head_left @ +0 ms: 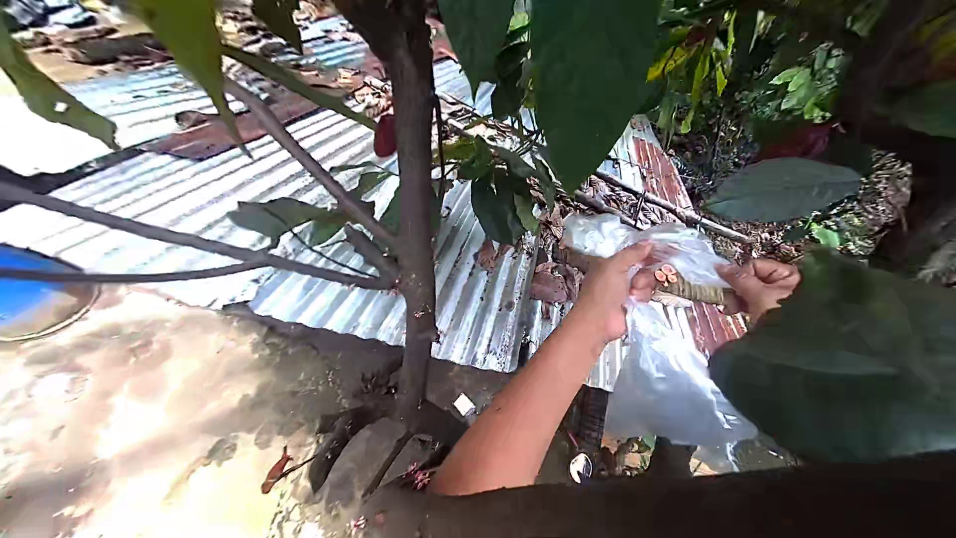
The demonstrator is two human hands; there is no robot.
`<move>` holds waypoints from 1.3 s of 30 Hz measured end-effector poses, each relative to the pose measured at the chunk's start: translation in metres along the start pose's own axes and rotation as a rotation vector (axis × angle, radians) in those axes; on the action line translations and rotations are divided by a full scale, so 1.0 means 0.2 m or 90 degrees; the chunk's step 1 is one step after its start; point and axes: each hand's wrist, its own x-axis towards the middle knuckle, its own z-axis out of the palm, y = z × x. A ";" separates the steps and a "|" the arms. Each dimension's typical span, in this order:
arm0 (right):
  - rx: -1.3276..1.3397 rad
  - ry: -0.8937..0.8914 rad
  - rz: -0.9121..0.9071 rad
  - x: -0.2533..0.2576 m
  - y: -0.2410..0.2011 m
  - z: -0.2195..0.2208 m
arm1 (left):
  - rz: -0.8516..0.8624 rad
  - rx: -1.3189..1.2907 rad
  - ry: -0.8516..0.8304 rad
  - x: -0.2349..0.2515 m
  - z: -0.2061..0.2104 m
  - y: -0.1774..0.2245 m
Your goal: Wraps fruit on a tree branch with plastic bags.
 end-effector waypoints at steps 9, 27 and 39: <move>-0.288 0.155 -0.300 0.10 -0.20 0.02 | 0.146 0.109 0.070 0.14 -0.02 0.02; -0.005 -0.059 0.211 0.44 0.16 -0.07 | -0.058 0.515 0.196 0.63 0.19 0.09; -0.496 -0.102 -0.060 0.28 -0.20 -0.15 | -0.020 0.476 0.082 0.56 0.02 -0.02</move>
